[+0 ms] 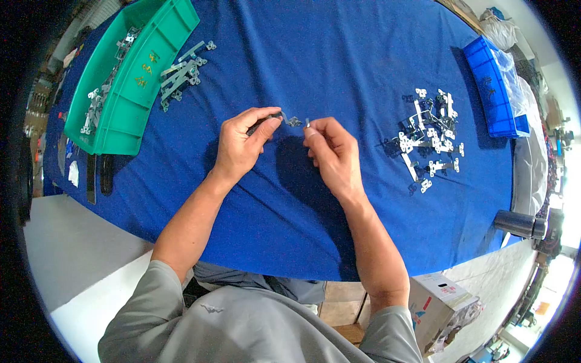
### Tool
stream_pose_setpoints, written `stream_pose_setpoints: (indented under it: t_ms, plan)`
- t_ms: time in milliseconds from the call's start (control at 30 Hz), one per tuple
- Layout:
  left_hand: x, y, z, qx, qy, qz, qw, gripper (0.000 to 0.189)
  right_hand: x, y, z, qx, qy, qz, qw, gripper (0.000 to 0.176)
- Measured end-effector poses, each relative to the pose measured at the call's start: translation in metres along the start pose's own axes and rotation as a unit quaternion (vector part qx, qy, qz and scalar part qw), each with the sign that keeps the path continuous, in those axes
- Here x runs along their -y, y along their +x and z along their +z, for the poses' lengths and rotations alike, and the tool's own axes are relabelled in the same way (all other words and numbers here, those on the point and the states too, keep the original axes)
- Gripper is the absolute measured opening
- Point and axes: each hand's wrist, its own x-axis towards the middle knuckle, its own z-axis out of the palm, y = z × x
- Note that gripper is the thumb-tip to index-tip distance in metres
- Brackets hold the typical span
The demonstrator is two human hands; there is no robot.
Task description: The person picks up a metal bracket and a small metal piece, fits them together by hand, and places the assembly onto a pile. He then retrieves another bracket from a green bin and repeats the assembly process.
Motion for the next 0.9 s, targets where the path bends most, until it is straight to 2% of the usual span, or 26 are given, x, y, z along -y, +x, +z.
stream_pose_setpoints:
  t_ms: [133, 333, 433, 533, 667, 733, 900]
  plan:
    - [-0.0007, -0.0004, -0.0010, -0.001, -0.032, -0.054, 0.998, 0.021, 0.0021, -0.0013, 0.0033, 0.014, -0.071, -0.004, 0.997, 0.016]
    - [0.0011, -0.0011, -0.0008, 0.003, -0.054, -0.052, 0.997, 0.019, 0.0001, -0.0004, 0.0024, 0.011, -0.100, -0.003, 0.995, 0.018]
    - [-0.0002, -0.0008, -0.0018, 0.004, -0.031, -0.024, 0.999, 0.019, 0.0005, -0.0004, 0.0034, 0.000, -0.106, -0.009, 0.994, 0.018]
    - [-0.0026, 0.0031, -0.0044, 0.005, -0.021, 0.063, 0.998, 0.019, -0.0038, 0.0001, 0.0022, -0.005, -0.126, -0.023, 0.992, 0.016]
    - [-0.0019, 0.0033, -0.0059, 0.035, 0.016, 0.130, 0.991, 0.024, -0.0025, 0.0007, 0.0008, -0.004, -0.151, -0.019, 0.988, 0.013]
    - [-0.0006, 0.0056, -0.0061, 0.039, 0.036, 0.162, 0.985, 0.025, -0.0001, 0.0000, 0.0028, -0.009, -0.115, -0.010, 0.993, 0.014]
    - [-0.0038, 0.0040, -0.0042, 0.050, 0.042, 0.151, 0.986, 0.026, -0.0018, 0.0023, -0.0043, 0.034, 0.008, 0.008, 0.999, 0.020]
